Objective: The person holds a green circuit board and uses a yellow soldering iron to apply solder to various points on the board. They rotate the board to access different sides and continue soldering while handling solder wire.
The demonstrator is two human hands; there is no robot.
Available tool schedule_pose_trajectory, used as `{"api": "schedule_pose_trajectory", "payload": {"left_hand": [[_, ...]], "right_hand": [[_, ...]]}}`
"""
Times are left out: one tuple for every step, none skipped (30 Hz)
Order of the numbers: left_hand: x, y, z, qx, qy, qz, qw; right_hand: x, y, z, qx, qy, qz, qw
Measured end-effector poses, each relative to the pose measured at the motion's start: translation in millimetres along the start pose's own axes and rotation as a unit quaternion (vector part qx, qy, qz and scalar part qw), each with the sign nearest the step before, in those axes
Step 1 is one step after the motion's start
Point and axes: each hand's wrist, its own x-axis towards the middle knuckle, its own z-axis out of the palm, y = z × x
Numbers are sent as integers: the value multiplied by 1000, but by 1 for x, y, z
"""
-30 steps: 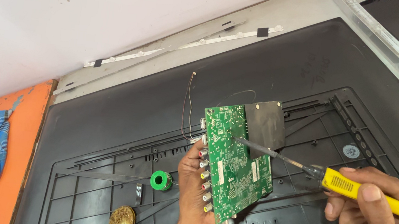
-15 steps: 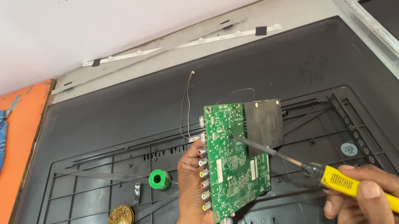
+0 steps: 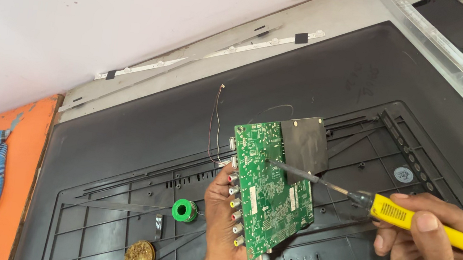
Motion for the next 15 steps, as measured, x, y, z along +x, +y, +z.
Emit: {"api": "schedule_pose_trajectory", "payload": {"left_hand": [[0, 0, -1, 4, -18, 3, 1000], [0, 0, -1, 9, -35, 6, 999], [0, 0, -2, 13, -53, 9, 998], [0, 0, -2, 15, -44, 8, 999], [0, 0, -2, 16, -35, 8, 999], [0, 0, -2, 17, -26, 7, 999], [1, 0, -2, 2, -42, 6, 999], [1, 0, -2, -14, -59, 6, 998], [1, 0, -2, -29, -75, 6, 997], [1, 0, -2, -12, -65, 5, 998], [1, 0, -2, 5, -55, 5, 998], [0, 0, -1, 21, -45, 5, 999], [0, 0, -1, 26, -33, 2, 999], [0, 0, -1, 30, -21, -1, 999], [1, 0, -1, 35, -9, -3, 999]], "right_hand": [[0, 0, 0, -5, -1, -1, 1000], [0, 1, 0, -10, -1, -3, 1000], [1, 1, -1, -19, -2, -3, 1000], [1, 1, -1, -28, -2, -3, 1000], [1, 1, -1, -17, -6, -8, 1000], [2, 1, -1, -6, -10, -12, 1000], [2, 1, -1, -4, -12, -20, 1000], [2, 1, -1, -3, -14, -27, 1000], [2, 1, 0, -11, -14, -37, 999], [2, 1, 1, -19, -14, -47, 999], [1, 1, 1, -23, -9, -38, 999], [1, 1, 1, -26, -5, -29, 999], [1, 1, 0, -29, -1, -21, 999], [0, 2, -1, -24, -2, -16, 1000], [-1, 3, -2, -18, -2, -12, 1000]]}}
